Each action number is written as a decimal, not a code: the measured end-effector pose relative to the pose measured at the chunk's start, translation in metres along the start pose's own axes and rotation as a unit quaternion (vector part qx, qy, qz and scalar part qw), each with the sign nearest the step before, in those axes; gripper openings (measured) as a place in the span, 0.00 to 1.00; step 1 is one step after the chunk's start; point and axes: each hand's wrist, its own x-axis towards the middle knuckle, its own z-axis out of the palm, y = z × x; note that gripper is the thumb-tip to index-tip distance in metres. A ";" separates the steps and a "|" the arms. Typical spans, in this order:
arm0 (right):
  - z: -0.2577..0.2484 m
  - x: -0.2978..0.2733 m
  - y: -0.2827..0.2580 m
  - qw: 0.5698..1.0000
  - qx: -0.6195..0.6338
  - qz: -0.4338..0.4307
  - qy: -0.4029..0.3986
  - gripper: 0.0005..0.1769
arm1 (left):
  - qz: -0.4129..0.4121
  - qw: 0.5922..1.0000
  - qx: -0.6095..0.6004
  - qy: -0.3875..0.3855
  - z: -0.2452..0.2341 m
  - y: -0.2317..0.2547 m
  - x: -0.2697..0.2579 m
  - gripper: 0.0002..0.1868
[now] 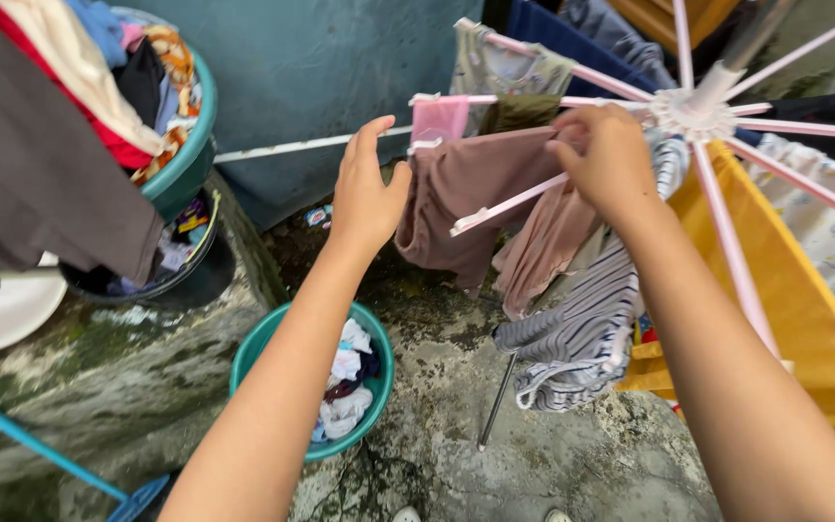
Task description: Hanging washed clothes onto a circular laundry rack for drying.
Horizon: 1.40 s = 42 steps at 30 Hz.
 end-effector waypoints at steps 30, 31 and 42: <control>0.569 -0.286 -0.145 0.820 0.007 0.058 -0.570 0.37 | -0.647 0.711 0.159 -0.226 0.048 -0.477 -0.390 0.43; 0.582 -0.313 -0.147 0.816 0.005 0.060 -0.575 0.37 | -0.650 0.707 0.156 -0.230 0.066 -0.515 -0.416 0.43; 0.568 -0.414 -0.149 0.807 0.418 0.104 -0.405 0.31 | -0.587 0.729 0.198 -0.292 0.086 -0.477 -0.362 0.67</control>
